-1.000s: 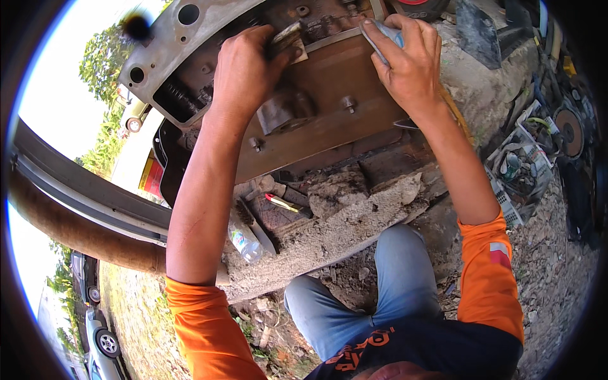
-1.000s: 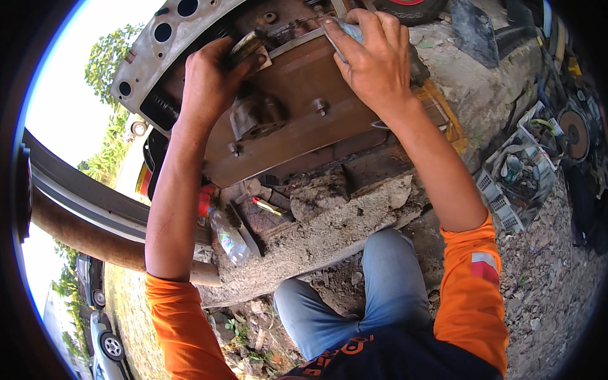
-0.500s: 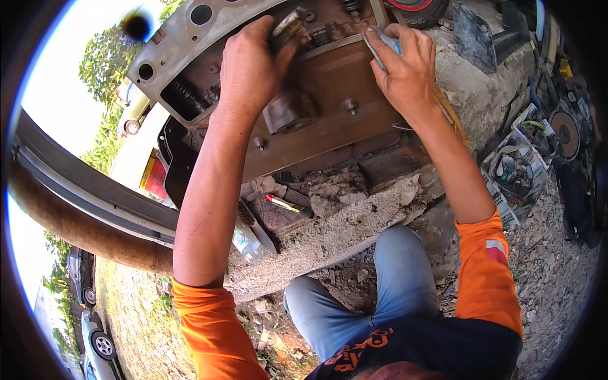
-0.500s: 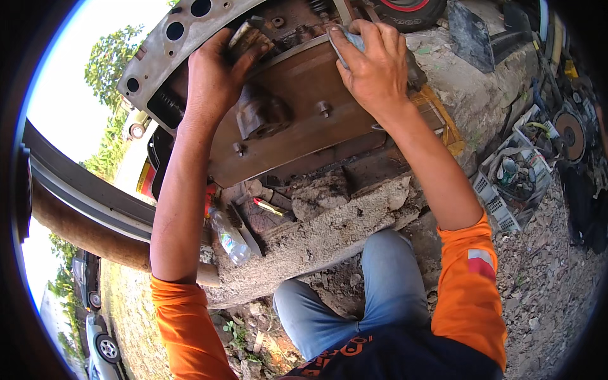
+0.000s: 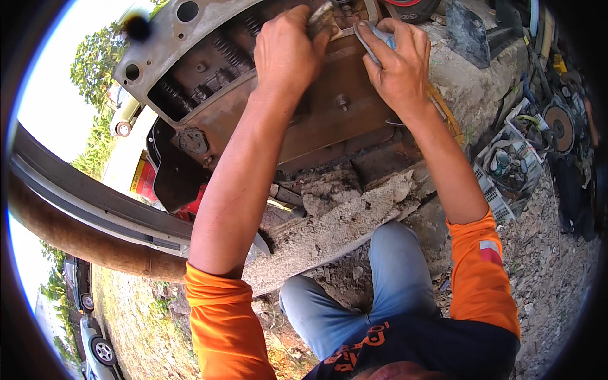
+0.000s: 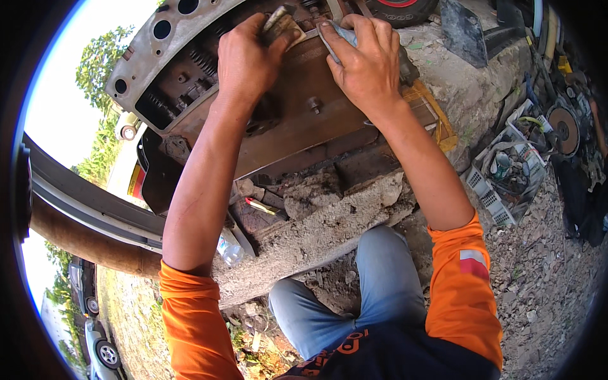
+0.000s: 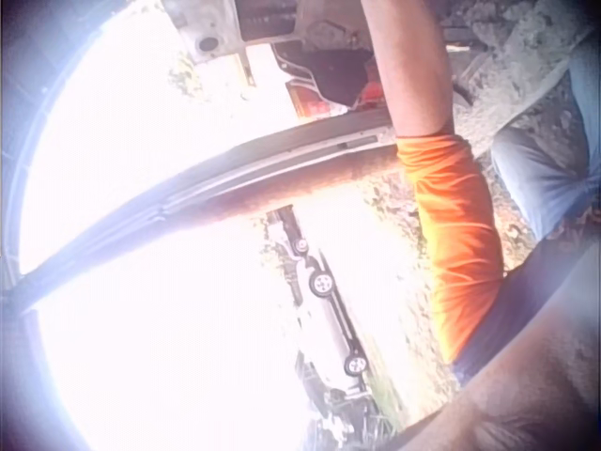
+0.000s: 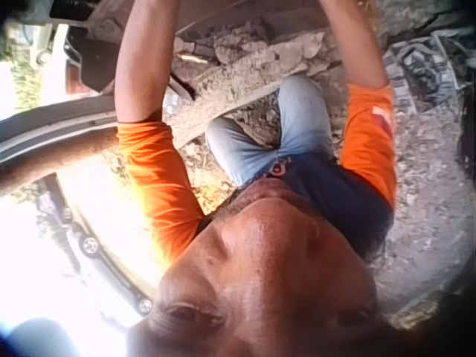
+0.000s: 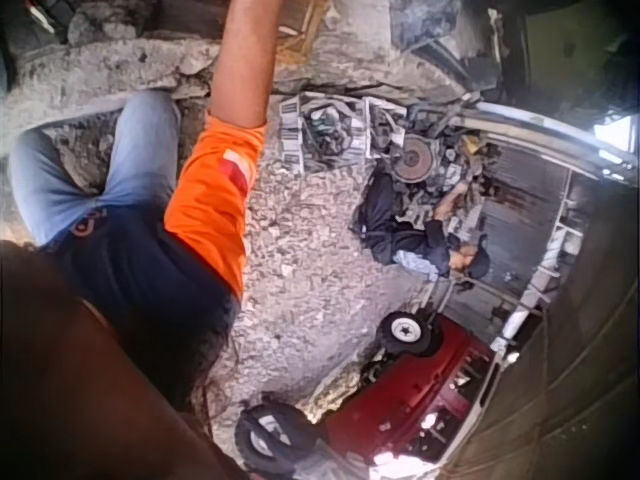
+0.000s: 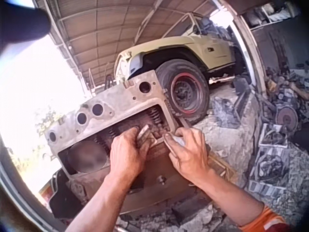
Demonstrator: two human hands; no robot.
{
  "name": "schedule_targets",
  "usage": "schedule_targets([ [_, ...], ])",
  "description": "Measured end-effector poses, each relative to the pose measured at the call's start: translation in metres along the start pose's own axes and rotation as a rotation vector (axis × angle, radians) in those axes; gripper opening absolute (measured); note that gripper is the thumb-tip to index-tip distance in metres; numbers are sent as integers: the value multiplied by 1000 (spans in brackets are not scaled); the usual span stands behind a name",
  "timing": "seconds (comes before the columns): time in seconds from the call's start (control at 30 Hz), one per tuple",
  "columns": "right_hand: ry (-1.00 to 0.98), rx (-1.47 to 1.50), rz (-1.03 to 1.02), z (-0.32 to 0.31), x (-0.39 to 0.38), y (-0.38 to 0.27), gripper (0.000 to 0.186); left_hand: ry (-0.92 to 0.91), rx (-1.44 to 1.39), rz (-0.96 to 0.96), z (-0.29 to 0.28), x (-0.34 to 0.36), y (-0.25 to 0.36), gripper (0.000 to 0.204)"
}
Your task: The person sands the upper surface of a metal engine block with sandpaper, using both hands to apply pressure and smooth the surface.
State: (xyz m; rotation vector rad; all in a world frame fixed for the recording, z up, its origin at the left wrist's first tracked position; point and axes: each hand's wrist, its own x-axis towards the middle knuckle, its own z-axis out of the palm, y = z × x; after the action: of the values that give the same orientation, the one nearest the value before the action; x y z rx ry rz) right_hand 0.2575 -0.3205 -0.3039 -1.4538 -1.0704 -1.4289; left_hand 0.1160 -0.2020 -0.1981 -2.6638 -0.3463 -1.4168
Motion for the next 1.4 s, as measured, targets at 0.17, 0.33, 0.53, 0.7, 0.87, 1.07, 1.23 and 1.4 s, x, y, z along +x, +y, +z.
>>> schedule_targets([
  [0.17, -8, -8, 6, -3, 1, 3, 56, 286, -31, -6, -67, 10, -24, 40],
  [0.33, -8, 36, 10, 11, -4, -23, 56, 214, 109, -53, -131, 18, -72, 44],
  [0.53, 15, -74, 109, 3, 2, -25, 59, 207, 135, -160, -173, 11, -120, 51],
  [0.7, -17, -9, 46, 8, 2, -31, 57, 196, 155, -261, -189, 18, -133, 54],
  [0.87, -35, -11, 58, 13, -5, -39, 56, 89, 82, -324, -190, 24, -146, 62],
  [1.07, 19, -50, 123, 10, -3, -36, 55, 137, 57, -331, -186, 24, -141, 50],
  [1.23, 56, -120, 200, 0, 4, -25, 55, 122, 98, -327, -194, 29, -153, 51],
  [1.4, 4, -106, 114, 7, -2, -31, 51, 108, 126, -418, -195, 35, -144, 54],
])
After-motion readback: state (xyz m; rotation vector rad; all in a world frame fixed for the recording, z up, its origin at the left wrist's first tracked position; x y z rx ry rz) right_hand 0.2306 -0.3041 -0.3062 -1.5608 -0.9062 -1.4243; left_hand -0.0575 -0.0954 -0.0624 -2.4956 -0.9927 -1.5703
